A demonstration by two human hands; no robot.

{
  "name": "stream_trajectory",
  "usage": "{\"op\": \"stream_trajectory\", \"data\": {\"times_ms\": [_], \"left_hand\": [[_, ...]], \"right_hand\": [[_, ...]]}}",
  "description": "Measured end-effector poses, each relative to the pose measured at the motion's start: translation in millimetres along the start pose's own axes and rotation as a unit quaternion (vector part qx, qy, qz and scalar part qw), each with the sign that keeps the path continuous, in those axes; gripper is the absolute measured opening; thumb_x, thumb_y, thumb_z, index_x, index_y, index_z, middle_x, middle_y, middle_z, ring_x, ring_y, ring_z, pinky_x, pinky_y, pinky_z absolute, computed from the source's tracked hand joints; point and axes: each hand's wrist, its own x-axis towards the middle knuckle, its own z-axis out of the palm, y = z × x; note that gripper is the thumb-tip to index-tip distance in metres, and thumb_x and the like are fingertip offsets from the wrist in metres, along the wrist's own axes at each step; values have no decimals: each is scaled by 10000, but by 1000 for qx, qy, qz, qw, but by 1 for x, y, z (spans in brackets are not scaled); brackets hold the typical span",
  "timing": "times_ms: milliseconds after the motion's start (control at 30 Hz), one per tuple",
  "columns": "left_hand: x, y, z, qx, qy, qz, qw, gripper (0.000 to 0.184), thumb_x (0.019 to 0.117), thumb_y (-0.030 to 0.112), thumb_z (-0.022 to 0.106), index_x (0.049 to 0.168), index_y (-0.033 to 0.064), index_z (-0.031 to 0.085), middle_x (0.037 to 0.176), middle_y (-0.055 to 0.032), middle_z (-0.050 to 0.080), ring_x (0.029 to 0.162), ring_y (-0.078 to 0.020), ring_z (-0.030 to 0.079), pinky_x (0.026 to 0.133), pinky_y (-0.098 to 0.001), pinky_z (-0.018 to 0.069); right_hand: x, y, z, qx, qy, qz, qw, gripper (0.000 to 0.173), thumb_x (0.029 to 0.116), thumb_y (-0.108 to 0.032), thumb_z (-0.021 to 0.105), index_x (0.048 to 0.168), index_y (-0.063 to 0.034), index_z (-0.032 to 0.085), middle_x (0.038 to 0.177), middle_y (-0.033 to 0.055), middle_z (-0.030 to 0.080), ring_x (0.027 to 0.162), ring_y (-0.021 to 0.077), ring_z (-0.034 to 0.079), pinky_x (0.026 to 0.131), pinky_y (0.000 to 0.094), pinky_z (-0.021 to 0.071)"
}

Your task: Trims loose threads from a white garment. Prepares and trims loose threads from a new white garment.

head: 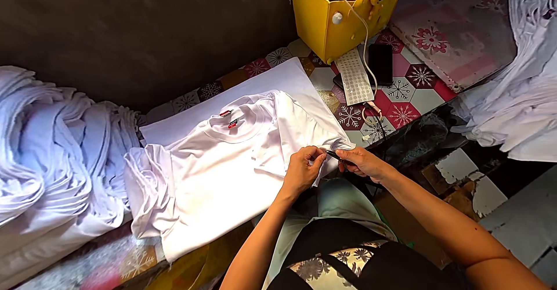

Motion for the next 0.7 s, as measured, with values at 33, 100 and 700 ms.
{"op": "stream_trajectory", "data": {"times_ms": [33,100,700], "left_hand": [[1,0,0,1,-1,-2,1000,199,983,159,617,932,-2,723,852,-59,695,813,-72,638,785,-246,511],[1,0,1,2,-2,-3,1000,199,980,159,617,934,-1,726,859,-60,699,816,-71,638,787,-246,512],[0,2,2,6,15,30,999,204,972,144,606,937,-18,724,872,-75,716,821,-67,663,794,-222,528]], "right_hand": [[1,1,0,3,3,2,1000,433,1111,-343,430,823,-98,642,502,-118,365,382,-30,273,379,149,219],[3,2,1,4,10,1,1000,434,1108,-337,441,807,-96,640,501,-115,371,383,-27,275,380,151,219],[-4,7,2,-187,96,-105,972,401,978,-408,667,780,-60,645,655,-63,509,586,13,442,591,241,388]]}}
